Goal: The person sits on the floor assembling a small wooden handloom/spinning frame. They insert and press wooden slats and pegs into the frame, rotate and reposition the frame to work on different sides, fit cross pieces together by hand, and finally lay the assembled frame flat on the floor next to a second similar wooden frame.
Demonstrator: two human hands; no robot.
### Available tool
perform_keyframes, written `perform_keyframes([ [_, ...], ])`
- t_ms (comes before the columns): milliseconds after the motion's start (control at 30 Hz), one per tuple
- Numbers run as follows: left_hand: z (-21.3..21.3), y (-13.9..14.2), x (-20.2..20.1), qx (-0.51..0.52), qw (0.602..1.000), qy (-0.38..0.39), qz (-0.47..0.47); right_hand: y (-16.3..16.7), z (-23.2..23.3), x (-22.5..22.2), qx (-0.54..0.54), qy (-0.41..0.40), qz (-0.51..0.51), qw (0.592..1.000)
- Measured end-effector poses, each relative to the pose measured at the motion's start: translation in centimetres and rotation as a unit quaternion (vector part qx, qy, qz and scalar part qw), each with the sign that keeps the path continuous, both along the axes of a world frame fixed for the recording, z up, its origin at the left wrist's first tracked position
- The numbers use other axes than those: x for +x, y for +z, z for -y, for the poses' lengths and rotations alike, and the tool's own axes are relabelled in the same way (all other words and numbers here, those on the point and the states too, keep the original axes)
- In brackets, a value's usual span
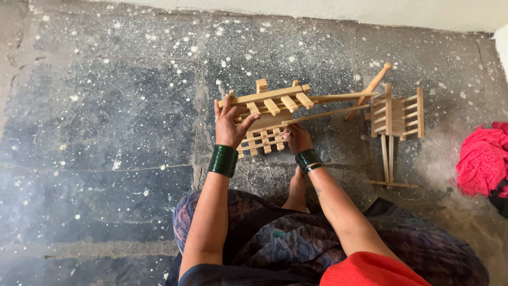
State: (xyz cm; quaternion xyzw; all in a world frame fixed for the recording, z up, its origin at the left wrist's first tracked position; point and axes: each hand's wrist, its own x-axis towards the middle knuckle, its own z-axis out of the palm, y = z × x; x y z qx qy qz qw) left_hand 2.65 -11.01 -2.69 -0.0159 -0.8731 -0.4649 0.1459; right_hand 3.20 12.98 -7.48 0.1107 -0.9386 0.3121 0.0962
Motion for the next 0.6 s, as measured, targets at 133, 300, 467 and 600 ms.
perform_keyframes([
  [133,0.0,0.1,0.2,-0.015,0.998,0.008,-0.06,0.2,-0.3,0.1,-0.018,0.005,0.0,1.0],
  [300,0.0,0.0,0.3,-0.027,0.999,0.017,-0.041,-0.2,0.6,0.3,0.013,0.094,-0.06,0.994],
  [467,-0.1,-0.2,0.3,-0.007,0.999,0.01,-0.043,-0.5,1.8,-0.3,0.064,0.084,-0.078,0.991],
  [600,-0.1,-0.1,0.4,-0.011,0.999,0.008,-0.037,-0.5,1.4,0.0,0.02,0.105,-0.079,0.991],
])
